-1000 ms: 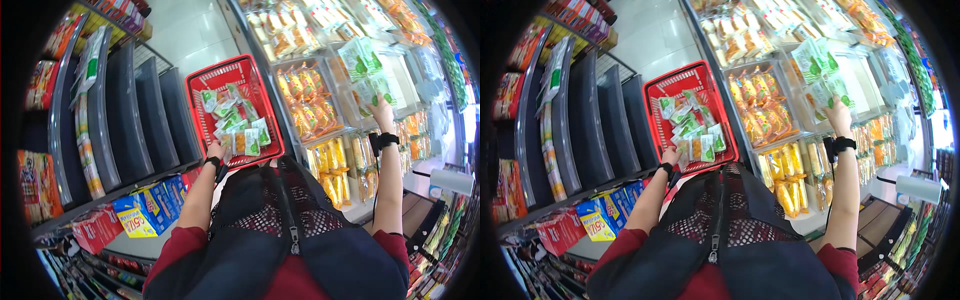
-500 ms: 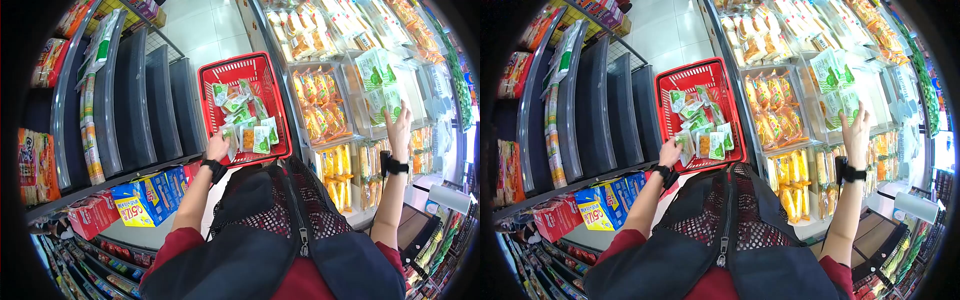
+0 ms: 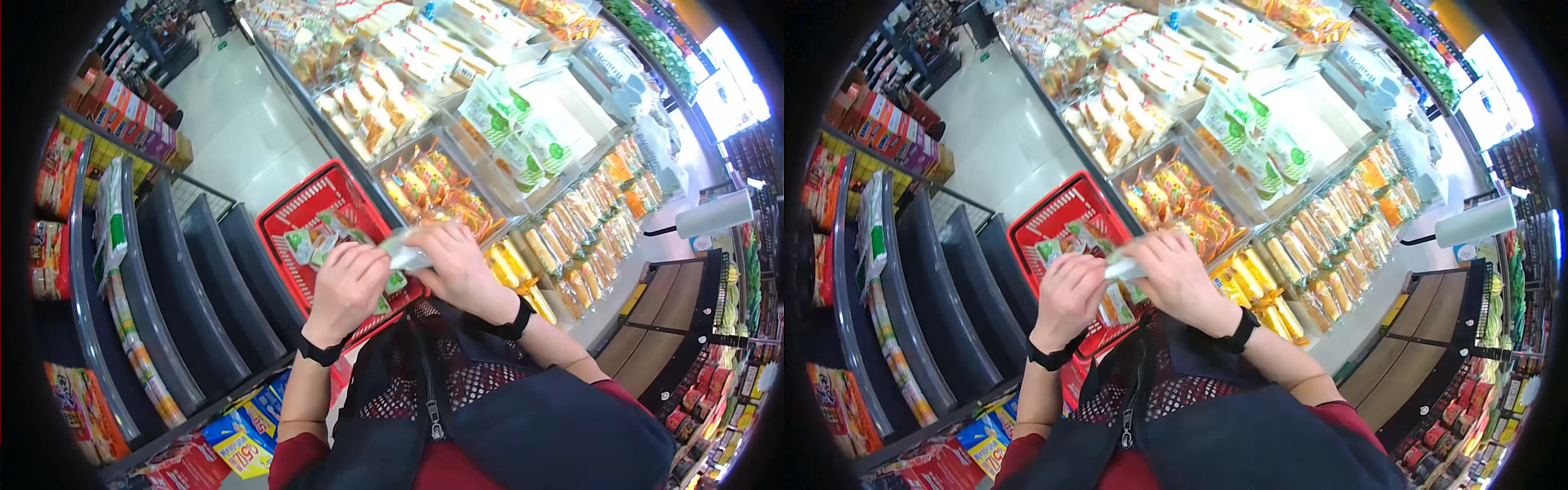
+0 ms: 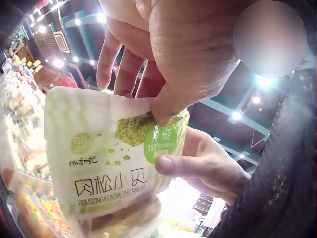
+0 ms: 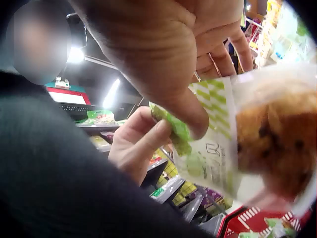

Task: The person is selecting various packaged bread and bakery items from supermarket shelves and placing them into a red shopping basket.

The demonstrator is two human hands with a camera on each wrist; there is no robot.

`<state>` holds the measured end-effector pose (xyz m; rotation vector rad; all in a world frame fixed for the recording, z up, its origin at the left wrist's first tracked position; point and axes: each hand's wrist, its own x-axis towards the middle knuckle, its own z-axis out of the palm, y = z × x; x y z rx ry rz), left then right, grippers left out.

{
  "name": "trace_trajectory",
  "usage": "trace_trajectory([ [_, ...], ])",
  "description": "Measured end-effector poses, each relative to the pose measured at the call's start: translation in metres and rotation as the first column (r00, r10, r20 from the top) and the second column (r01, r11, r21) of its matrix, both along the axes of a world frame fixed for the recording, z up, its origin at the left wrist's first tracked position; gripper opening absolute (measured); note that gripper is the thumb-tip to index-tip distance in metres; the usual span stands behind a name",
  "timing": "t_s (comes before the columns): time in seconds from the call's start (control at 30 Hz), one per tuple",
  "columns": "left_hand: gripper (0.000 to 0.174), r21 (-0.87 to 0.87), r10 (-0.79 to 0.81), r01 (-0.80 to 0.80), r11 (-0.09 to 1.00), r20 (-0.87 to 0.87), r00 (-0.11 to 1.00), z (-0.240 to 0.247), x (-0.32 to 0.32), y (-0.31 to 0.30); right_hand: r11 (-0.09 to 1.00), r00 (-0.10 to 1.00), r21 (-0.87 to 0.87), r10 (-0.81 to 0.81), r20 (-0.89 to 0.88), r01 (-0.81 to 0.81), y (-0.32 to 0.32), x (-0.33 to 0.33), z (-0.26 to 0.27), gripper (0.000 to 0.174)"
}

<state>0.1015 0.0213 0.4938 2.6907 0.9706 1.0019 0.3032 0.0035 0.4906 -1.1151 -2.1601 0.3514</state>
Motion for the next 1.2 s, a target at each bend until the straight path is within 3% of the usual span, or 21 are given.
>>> trace_trajectory([
  [0.07,0.016,0.011,-0.051,0.051,0.999,0.029,0.998,-0.004,0.013,0.001,0.958,0.995,-0.27,-0.085,0.058,0.098,-0.003,0.019,0.005,0.037],
  [0.1,0.018,-0.004,-0.076,0.076,0.997,0.029,0.997,-0.006,0.018,0.0,0.978,0.999,-0.203,-0.039,0.027,0.044,-0.004,0.026,0.003,0.023],
  [0.13,0.021,-0.022,-0.098,0.099,0.995,0.028,0.995,-0.007,0.021,-0.001,0.98,0.999,-0.192,-0.039,0.038,0.045,-0.007,0.031,0.002,0.023],
  [0.2,0.027,-0.053,-0.05,0.056,0.997,0.103,0.993,-0.007,0.025,0.0,0.947,0.999,-0.319,-0.015,0.046,0.029,-0.011,0.039,0.0,0.015],
  [0.27,0.032,-0.096,0.012,0.004,0.995,0.17,0.985,-0.008,0.024,-0.002,0.932,0.981,-0.349,-0.149,-0.125,0.097,-0.011,0.058,-0.006,0.011],
  [0.33,0.041,-0.242,0.24,-0.178,0.954,0.253,0.937,-0.018,0.007,-0.002,0.818,0.87,-0.508,-0.434,-0.235,0.271,-0.006,0.088,-0.002,0.014],
  [0.4,0.043,-0.284,0.299,-0.224,0.932,0.258,0.919,-0.039,-0.011,-0.007,0.8,0.683,-0.436,-0.588,-0.433,0.413,0.002,0.113,0.006,0.017],
  [0.47,0.042,-0.453,0.419,-0.282,0.846,0.237,0.876,-0.052,-0.023,-0.019,0.77,0.601,-0.412,-0.638,-0.481,0.488,0.022,0.15,-0.002,0.02],
  [0.57,0.042,-0.53,0.441,-0.267,0.805,0.233,0.867,-0.068,-0.035,-0.037,0.689,0.58,-0.459,-0.723,-0.376,0.561,0.057,0.204,-0.032,0.019],
  [0.67,0.042,-0.55,0.439,-0.272,0.79,0.197,0.877,-0.079,-0.042,-0.047,0.68,0.521,-0.467,-0.734,-0.436,0.566,0.075,0.219,-0.046,0.02],
  [0.7,0.042,-0.566,0.449,-0.276,0.777,0.19,0.873,-0.082,-0.043,-0.05,0.636,0.51,-0.455,-0.772,-0.379,0.624,0.082,0.224,-0.05,0.02],
  [0.8,0.042,-0.581,0.473,-0.292,0.76,0.186,0.861,-0.092,-0.046,-0.056,0.589,0.491,-0.327,-0.803,-0.337,0.739,0.093,0.219,-0.063,0.02],
  [0.87,0.041,-0.581,0.492,-0.327,0.745,0.148,0.858,-0.096,-0.048,-0.059,0.557,0.452,-0.378,-0.827,-0.334,0.739,0.093,0.202,-0.062,0.017],
  [0.93,0.04,-0.582,0.495,-0.327,0.745,0.153,0.855,-0.097,-0.048,-0.061,0.64,0.667,0.211,-0.738,-0.097,0.739,0.094,0.196,-0.073,0.018],
  [0.97,0.04,-0.586,0.493,-0.321,0.744,0.155,0.856,-0.098,-0.048,-0.061,0.679,0.689,0.147,-0.724,-0.029,0.719,0.089,0.196,-0.077,0.019],
  [1.07,0.04,-0.57,0.489,-0.331,0.752,0.146,0.86,-0.101,-0.05,-0.063,0.652,0.646,0.198,-0.756,0.106,0.732,0.081,0.188,-0.08,0.024],
  [1.13,0.041,-0.602,0.508,-0.328,0.728,0.152,0.848,-0.104,-0.05,-0.064,0.653,0.65,0.199,-0.755,0.09,0.731,0.078,0.187,-0.073,0.026],
  [1.2,0.041,-0.634,0.528,-0.325,0.702,0.157,0.835,-0.107,-0.051,-0.065,0.638,0.622,0.09,-0.767,0.156,0.764,0.077,0.19,-0.068,0.027],
])
